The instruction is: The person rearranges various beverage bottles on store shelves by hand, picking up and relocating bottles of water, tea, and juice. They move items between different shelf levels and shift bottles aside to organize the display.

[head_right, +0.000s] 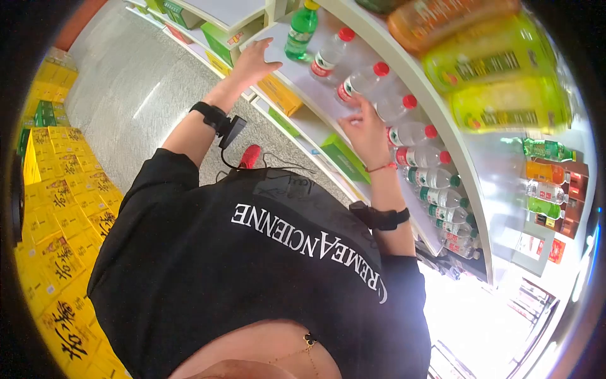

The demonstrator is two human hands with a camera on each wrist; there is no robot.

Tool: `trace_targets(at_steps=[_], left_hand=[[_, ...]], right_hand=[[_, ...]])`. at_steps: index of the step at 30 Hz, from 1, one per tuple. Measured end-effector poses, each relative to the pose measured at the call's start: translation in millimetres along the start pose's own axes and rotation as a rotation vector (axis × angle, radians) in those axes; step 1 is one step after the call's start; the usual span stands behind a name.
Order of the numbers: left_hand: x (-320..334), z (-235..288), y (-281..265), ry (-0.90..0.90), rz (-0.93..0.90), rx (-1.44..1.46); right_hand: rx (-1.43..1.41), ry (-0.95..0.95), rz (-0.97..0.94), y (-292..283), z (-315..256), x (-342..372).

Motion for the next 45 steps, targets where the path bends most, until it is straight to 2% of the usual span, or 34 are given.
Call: trace_targets(at_steps=[2,4,5,7,10,13,14,16,19,20,22,23,25,26,28,30,32,35,39,41,43,45], left_hand=[[-21,-17,5,0.012,-0.107,0.004],[-36,-34,9,0.023,-0.167,0.008],[-42,-43,12,0.026,-0.205,0.038],[-52,-54,17,0.024,-0.276,0.089],[-61,-60,27,0.031,-0.338,0.156],[-75,-70,52,0.079,-0.341,0.247],[-78,-66,54,0.079,-0.346,0.293],[-82,-59,55,0.070,-0.322,0.342],[-90,-56,58,0.089,-0.296,0.436],[-92,-59,61,0.088,-0.293,0.433],[-102,-61,64,0.090,-0.287,0.432],[-110,-62,63,0.080,-0.240,0.432],[-129,-62,63,0.075,-0.188,0.436],[-142,-63,64,0.010,-0.206,0.387],[-165,-71,71,-0.053,-0.222,0.346],[-184,-90,87,0.006,-0.152,0.475],[-200,-106,103,0.019,-0.143,0.450],[-213,-114,104,0.101,-0.070,0.350],[-210,-111,96,0.045,-0.152,0.366],[-209,-114,102,0.069,-0.142,0.344],[-218,-119,105,0.099,-0.131,0.320],[-218,-128,117,-0.005,-0.272,0.257]], right_hand=[[0.068,-0.027,0.062,13,-14,-37],[0.264,-0.005,0.228,20,-31,-68],[0.274,-0.003,0.231,26,-40,-80],[0.328,0.078,0.359,31,-55,-99],[0.317,0.187,0.433,37,-51,-115],[0.382,0.083,0.456,42,-38,-127],[0.386,0.087,0.455,41,-51,-131],[0.023,0.371,0.310,42,-62,-134],[-0.040,0.488,0.311,43,-56,-142],[-0.033,0.486,0.310,46,-46,-144],[-0.005,0.245,0.486,46,-40,-149],[-0.002,0.242,0.488,46,-41,-151],[-0.023,0.428,0.410,47,-43,-146],[-0.019,0.421,0.413,45,-43,-146],[0.212,0.540,0.285,46,-35,-145],[0.287,0.476,0.296,48,-14,-141],[0.248,0.560,0.276,50,-5,-140],[0.232,0.569,0.258,49,-14,-143],[0.213,0.681,0.201,50,-37,-153],[0.175,0.585,0.268,49,-47,-158],[0.226,0.582,0.237,46,-51,-165],[0.276,0.594,0.205,45,-42,-165]])
Point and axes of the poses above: each hand's wrist, its own x-axis away from the middle knuckle, its own y-axis out of the palm, z = x × y, the point moved 4 cm from there along -x, towards the middle knuckle, and after that the axes turned 14 degrees about x, right-handed, at the moved point
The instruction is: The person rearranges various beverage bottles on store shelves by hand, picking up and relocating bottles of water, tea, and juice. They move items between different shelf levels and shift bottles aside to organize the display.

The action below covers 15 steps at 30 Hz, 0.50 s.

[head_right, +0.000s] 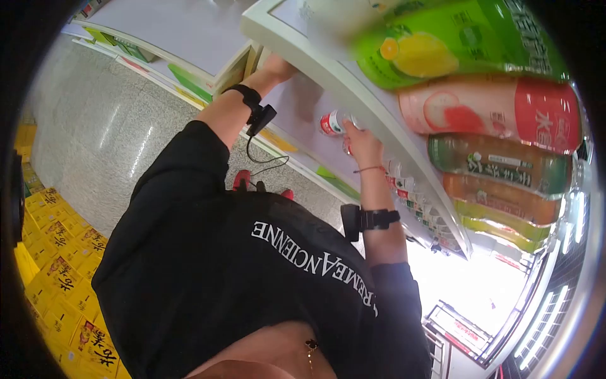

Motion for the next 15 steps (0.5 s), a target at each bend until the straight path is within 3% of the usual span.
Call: trace_targets(at_steps=[3,6,8,10,14,15], left_hand=[[38,33,-32,-0.072,-0.068,-0.104],[82,33,-48,0.099,0.048,-0.052],[108,37,-55,0.180,0.084,-0.029],[129,37,-58,0.059,-0.048,0.020],[154,44,-59,0.094,-0.076,-0.006],[156,50,-60,0.022,-0.114,0.010]], right_hand=[[-0.146,0.126,-0.056,15,18,-11],[-0.247,0.096,-0.086,20,-9,-19],[-0.336,-0.055,-0.137,29,-27,-27],[-0.298,-0.114,-0.125,35,-50,-33],[-0.266,-0.176,-0.120,56,-77,-52],[-0.216,-0.259,-0.082,60,-82,-59]])
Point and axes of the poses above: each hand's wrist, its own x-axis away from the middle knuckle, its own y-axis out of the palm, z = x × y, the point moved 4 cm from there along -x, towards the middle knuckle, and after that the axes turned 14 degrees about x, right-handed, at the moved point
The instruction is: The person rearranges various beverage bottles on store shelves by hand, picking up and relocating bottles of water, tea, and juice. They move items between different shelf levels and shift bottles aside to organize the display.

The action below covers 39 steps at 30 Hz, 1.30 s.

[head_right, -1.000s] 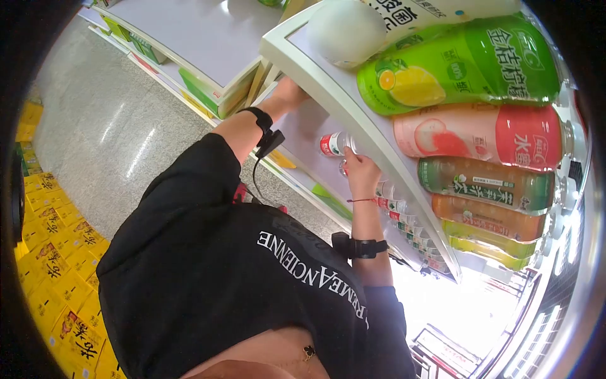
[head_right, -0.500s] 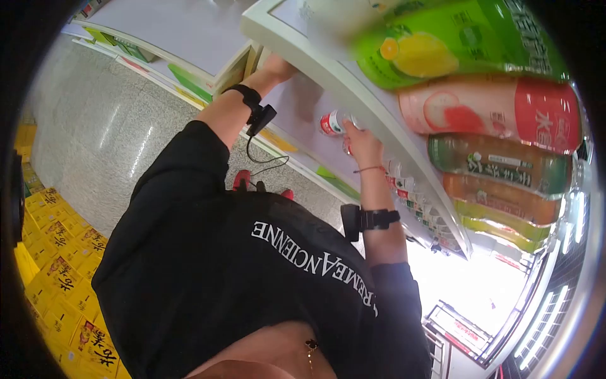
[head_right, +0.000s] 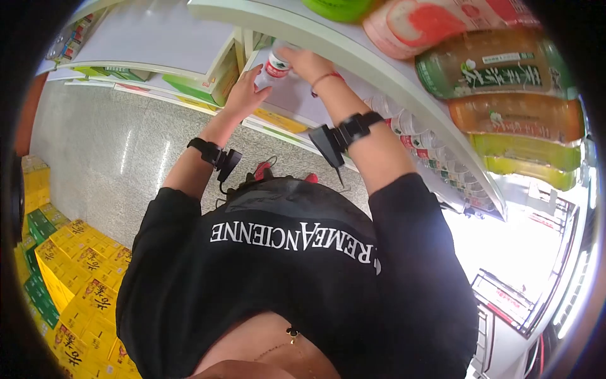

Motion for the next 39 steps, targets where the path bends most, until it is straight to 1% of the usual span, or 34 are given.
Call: trace_targets(at_steps=[1,2,4,5,6,7,8,10,11,13,14,16,17,19,21,22,23,25,27,31,33,34,36,37,39], left_hand=[[0,3,0,-0.070,-0.036,0.019],[-1,2,0,-0.064,-0.048,0.015],[-8,-6,2,-0.050,-0.037,0.027],[-12,-9,3,0.020,-0.001,-0.024],[-17,-15,5,0.037,-0.019,-0.021],[-19,-15,5,-0.012,-0.021,0.021],[-21,-12,5,-0.062,-0.026,0.062],[-23,-6,7,-0.058,-0.066,0.078],[-23,-8,8,-0.088,-0.060,0.104],[-23,-10,8,-0.121,-0.062,0.126],[-22,-10,8,-0.119,-0.075,0.122],[-19,-8,7,-0.124,-0.064,0.144],[-18,-6,5,-0.153,-0.079,0.138],[-19,-8,5,-0.139,-0.104,0.143],[-18,-12,5,-0.130,-0.112,0.153],[-18,-14,5,-0.121,-0.108,0.129],[-18,-18,5,-0.113,-0.104,0.104],[-16,-31,5,-0.098,-0.093,0.059],[-15,-39,5,-0.077,-0.080,0.011],[-11,-33,1,-0.065,-0.034,0.026],[-6,-25,-2,-0.080,-0.022,0.017],[-4,-20,-1,-0.063,-0.024,0.005],[4,-16,3,-0.053,-0.029,-0.012],[5,-11,6,-0.026,-0.054,-0.003],[10,-1,12,0.035,-0.083,0.011]], right_hand=[[0.058,-0.084,0.023,5,-4,-6],[0.053,-0.075,0.034,8,-12,-10],[0.287,-0.022,0.004,10,-21,-17],[0.285,-0.008,0.021,13,-21,-22],[0.216,-0.052,0.026,15,-22,-26],[0.150,-0.093,0.029,16,-23,-28],[0.155,-0.075,0.048,16,-23,-30],[0.224,-0.162,0.066,18,-27,-33],[0.223,-0.143,0.080,13,-34,-29],[0.235,-0.023,-0.071,9,-38,-19],[0.230,-0.011,-0.065,9,-33,-14],[0.263,-0.075,0.024,5,-29,-1],[0.259,-0.066,0.034,-1,-24,5],[0.358,-0.030,-0.030,-20,-6,31],[0.513,-0.113,0.232,-59,12,67],[0.591,-0.251,0.478,-82,22,88],[0.796,-0.388,0.631,-109,21,114],[1.212,-0.418,0.573,-135,65,131],[0.992,-0.084,0.415,-166,65,145],[0.935,-0.160,0.471,-164,94,149],[0.589,0.102,0.308,-158,118,135],[0.583,0.096,0.308,-157,123,128],[0.518,-0.056,0.333,-151,126,121],[0.513,-0.059,0.332,-150,119,119],[0.647,0.011,0.271,-147,106,110]])
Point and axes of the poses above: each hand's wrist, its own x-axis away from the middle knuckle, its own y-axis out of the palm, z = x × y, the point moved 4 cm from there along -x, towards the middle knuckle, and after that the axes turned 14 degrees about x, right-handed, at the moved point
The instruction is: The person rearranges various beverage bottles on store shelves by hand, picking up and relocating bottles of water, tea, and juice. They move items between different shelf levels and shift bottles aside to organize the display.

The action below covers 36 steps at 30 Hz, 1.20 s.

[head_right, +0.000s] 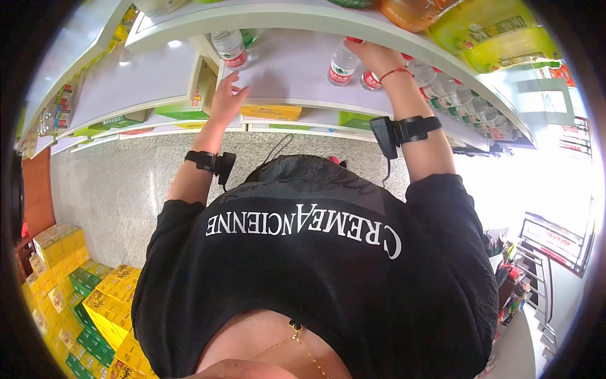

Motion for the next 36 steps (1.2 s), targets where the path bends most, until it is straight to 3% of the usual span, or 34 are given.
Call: trace_targets(at_steps=[1,3,6,11,13,17,22,24,29,32,36], left_hand=[[4,10,1,-0.001,0.004,-0.003],[8,30,7,0.044,-0.066,0.011],[12,41,13,0.032,-0.051,-0.018],[9,19,13,0.103,0.057,-0.100],[6,12,-2,-0.034,0.138,-0.103],[-3,-21,-16,-0.025,0.133,-0.081],[-1,-27,-15,-0.091,0.108,-0.030],[0,-40,-17,-0.058,0.181,0.092],[-1,-39,-21,-0.050,0.200,-0.053],[3,-38,-24,-0.080,0.178,-0.110],[9,-49,-23,-0.129,0.165,-0.109]], right_hand=[[-0.003,-0.004,0.001,4,-9,-1],[-0.037,-0.149,0.207,5,-41,-5],[-0.145,-0.220,0.255,8,-86,-14],[-0.399,-0.347,0.233,19,-159,-29],[-0.382,-0.354,0.207,23,-189,-37],[-0.401,-0.346,0.077,21,-219,-49],[-0.491,-0.366,0.085,23,-230,-56],[-0.495,-0.355,0.073,22,-233,-56],[-0.553,-0.385,0.087,26,-223,-53],[-0.545,-0.421,0.198,26,-195,-39],[-0.512,-0.273,-0.005,30,-133,-8]])
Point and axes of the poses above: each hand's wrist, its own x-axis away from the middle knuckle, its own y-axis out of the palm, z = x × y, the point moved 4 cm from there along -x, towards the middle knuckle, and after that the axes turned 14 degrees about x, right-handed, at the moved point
